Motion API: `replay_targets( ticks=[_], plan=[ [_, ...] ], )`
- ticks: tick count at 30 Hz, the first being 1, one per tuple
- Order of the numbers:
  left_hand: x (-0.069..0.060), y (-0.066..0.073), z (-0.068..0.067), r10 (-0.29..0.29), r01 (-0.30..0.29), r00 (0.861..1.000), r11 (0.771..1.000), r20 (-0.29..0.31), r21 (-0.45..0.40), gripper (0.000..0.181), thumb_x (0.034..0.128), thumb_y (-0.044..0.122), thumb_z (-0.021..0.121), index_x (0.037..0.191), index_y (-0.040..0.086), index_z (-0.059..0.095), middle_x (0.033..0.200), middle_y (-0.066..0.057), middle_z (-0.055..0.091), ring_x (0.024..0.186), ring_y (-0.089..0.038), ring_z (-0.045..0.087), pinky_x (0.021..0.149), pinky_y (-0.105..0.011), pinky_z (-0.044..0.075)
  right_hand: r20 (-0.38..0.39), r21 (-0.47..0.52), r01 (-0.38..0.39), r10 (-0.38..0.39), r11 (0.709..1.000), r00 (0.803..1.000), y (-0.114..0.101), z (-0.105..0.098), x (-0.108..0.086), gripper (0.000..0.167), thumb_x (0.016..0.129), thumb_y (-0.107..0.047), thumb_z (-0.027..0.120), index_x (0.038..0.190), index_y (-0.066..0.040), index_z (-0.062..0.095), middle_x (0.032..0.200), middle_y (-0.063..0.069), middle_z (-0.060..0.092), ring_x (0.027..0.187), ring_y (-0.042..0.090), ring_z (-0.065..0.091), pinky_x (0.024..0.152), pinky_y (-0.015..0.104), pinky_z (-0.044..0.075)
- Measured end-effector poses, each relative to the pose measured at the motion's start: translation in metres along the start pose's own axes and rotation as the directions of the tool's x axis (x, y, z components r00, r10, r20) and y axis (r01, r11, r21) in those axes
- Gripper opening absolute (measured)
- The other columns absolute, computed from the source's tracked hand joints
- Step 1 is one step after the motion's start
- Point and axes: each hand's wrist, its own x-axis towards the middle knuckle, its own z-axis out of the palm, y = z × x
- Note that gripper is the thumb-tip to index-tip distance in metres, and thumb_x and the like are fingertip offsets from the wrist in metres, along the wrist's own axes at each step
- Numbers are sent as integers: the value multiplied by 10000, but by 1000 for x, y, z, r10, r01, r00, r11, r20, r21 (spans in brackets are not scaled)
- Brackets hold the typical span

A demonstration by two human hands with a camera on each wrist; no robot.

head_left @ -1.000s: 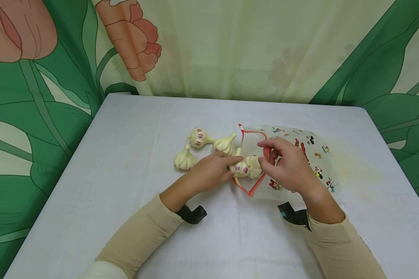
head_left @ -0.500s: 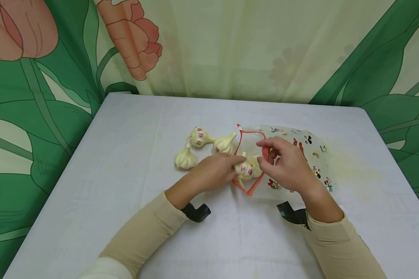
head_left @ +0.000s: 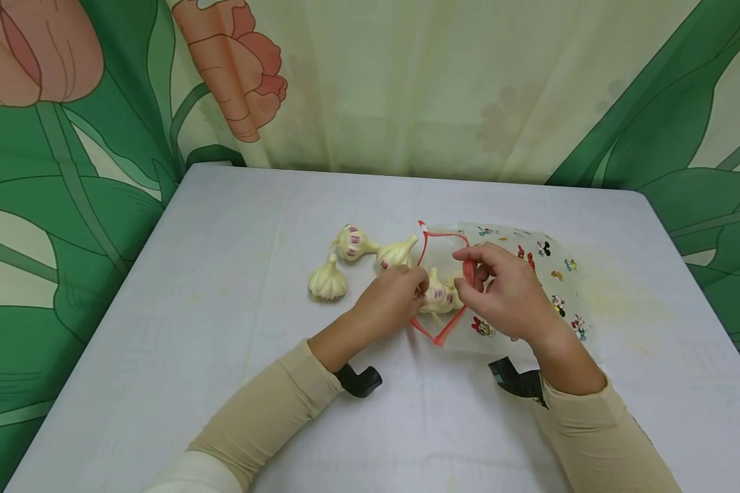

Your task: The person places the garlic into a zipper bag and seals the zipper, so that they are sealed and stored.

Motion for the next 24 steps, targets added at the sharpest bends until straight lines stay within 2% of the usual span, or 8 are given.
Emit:
replay_targets(
  ticks=[4,9,13,17,20,24],
  plan=[
    [2,2,3,19,-19,1000,999,-18,-26,106,950,102,688,1055,93,677,946,-17,657,893,-159,578,757,-253,484,0,9,0,0,1000,1000,0,1,0,253,821,58,680,1065,-9,684,786,-26,551,668,116,529,533,206,412],
    [6,2,7,36,-36,999,993,-5,-115,176,934,40,674,1105,73,701,1020,-21,699,942,-141,631,793,-212,492,2,23,-4,4,1000,1000,0,2,0,251,823,55,678,1064,-16,686,787,-30,549,665,117,530,506,207,405],
    [10,2,10,59,-47,997,976,51,-213,239,918,-3,665,1148,50,701,1070,-28,717,1003,-137,666,813,-172,491,1,28,-4,4,1000,1000,0,3,0,248,828,49,679,1066,-18,687,791,-33,550,668,117,533,498,202,401],
    [15,1,12,80,-46,989,964,121,-262,298,931,3,654,1224,47,684,1138,-44,711,1034,-127,670,832,-154,483,0,32,1,-1,999,1000,0,3,0,255,824,58,678,1068,-13,685,779,-33,550,678,118,541,503,199,405],
    [18,2,13,65,-9,981,956,183,-293,371,944,28,655,1311,71,641,1192,-37,699,1068,-98,657,854,-149,476,5,33,-4,4,999,1000,0,3,-1,265,820,65,682,1073,-10,683,770,-30,544,683,120,545,501,202,404],
    [21,3,16,26,68,967,932,254,-357,461,958,66,663,1405,108,556,1224,0,688,1114,-55,630,882,-148,463,12,29,-14,14,999,1000,0,3,-1,265,823,61,696,1079,-9,681,771,-24,539,686,124,542,492,211,401]
  ],
)
